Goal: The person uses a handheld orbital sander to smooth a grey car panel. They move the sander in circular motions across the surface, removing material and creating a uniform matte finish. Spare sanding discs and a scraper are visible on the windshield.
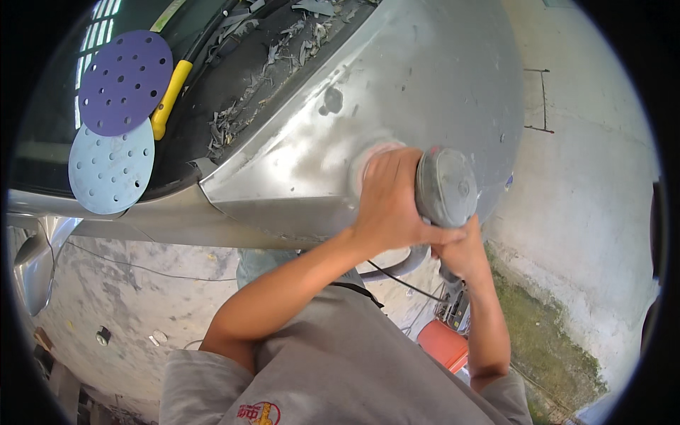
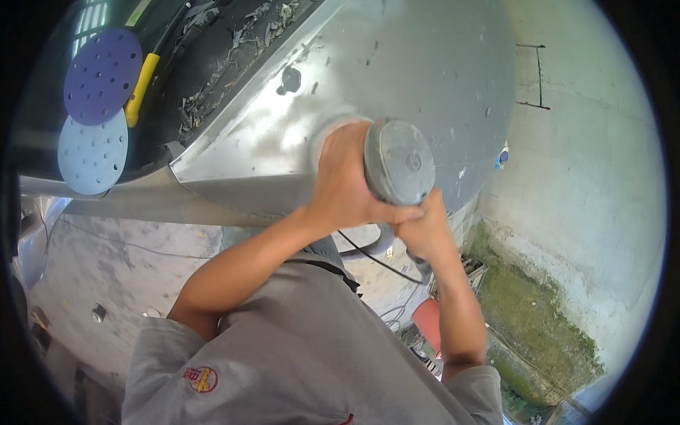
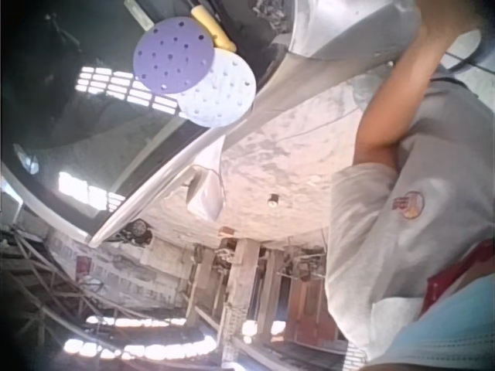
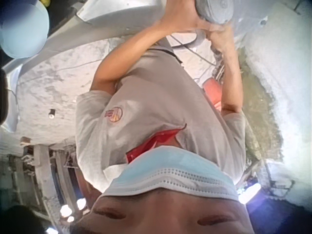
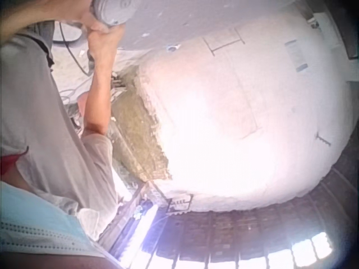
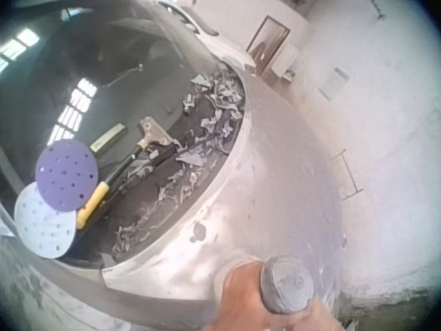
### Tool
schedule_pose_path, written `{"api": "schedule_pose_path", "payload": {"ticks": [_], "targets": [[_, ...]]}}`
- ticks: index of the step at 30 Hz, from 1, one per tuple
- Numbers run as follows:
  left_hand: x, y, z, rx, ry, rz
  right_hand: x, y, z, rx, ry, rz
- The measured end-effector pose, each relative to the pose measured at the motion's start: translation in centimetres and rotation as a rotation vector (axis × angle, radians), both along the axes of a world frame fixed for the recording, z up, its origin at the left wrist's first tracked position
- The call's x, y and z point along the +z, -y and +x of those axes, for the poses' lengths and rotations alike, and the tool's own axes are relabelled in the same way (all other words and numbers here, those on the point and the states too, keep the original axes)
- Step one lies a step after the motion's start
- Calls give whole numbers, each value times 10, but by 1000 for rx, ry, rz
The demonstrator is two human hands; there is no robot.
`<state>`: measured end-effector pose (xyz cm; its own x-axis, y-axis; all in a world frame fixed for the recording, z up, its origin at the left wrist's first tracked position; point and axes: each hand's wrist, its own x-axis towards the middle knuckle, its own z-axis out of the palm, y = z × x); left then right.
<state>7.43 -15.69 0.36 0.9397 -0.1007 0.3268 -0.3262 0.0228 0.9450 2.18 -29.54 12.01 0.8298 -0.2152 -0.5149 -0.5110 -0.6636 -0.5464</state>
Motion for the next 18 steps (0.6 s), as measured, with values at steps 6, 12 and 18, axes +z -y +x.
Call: {"api": "schedule_pose_path", "payload": {"ticks": [6, 12, 18], "targets": [[-1, -1, -2, -8, -25, 15, 1, 0, 0, -69, -55, -48], [0, -7, -8, 27, -29, 53, -3, -6, -9, -104, -58, -26], [-7, -4, 47, 106, 58, 64, -11, 0, 49, 0, 23, 55]]}}
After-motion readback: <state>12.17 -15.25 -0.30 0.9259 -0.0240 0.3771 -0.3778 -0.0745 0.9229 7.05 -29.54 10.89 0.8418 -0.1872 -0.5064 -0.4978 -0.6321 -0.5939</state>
